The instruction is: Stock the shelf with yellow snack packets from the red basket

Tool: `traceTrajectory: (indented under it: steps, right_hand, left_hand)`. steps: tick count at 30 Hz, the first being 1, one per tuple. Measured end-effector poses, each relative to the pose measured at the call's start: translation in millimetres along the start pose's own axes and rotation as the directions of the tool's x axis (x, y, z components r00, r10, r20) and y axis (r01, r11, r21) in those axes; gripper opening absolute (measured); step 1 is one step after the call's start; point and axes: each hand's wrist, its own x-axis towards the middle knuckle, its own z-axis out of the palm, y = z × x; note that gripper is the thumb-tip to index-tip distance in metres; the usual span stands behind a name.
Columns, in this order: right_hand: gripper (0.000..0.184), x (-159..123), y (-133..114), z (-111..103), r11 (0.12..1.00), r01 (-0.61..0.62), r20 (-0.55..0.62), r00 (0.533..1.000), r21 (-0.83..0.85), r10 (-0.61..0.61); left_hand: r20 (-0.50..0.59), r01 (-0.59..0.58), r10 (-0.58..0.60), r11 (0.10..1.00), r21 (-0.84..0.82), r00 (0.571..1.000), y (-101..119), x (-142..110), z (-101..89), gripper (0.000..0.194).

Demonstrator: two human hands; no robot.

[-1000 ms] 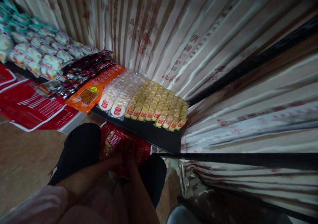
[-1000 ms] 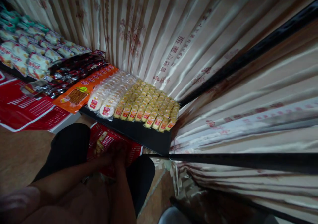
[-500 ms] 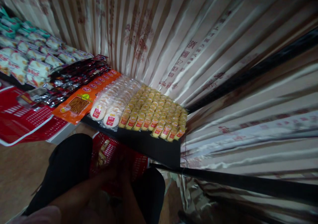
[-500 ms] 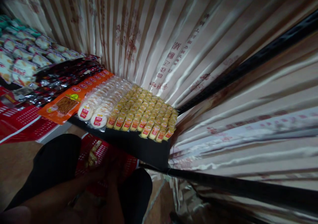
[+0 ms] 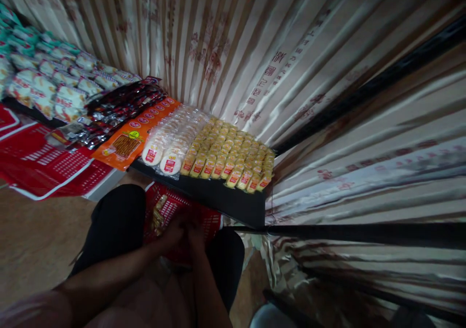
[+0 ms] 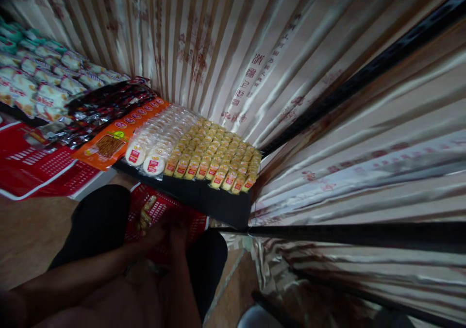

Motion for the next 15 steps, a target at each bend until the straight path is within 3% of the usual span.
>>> traceTrajectory:
  steps: [5,8,11,15]
  right_hand:
    - [0.031,-27,-15,-25,0.930,0.097,-0.172,0.984,0.356,-0.036]
    - [0.031,-44,-27,-45,0.864,0.154,-0.252,0.967,0.480,-0.032]
    - [0.034,-56,-38,-63,0.793,0.128,-0.216,0.976,0.595,0.005]
    - [0.040,-66,-54,-83,0.721,0.065,-0.162,0.985,0.690,0.066]
  left_hand:
    - [-0.057,-0.155,0.154,0.987,-0.026,0.986,20,-15,-7.9,0.042]
    - [-0.153,-0.230,0.254,0.960,0.159,0.955,33,-28,-17.2,0.033]
    - [-0.175,-0.282,0.352,0.900,0.332,0.920,46,-40,-24.8,0.035]
    - [-0.070,-0.368,0.396,0.897,0.246,0.916,64,-53,-24.5,0.040]
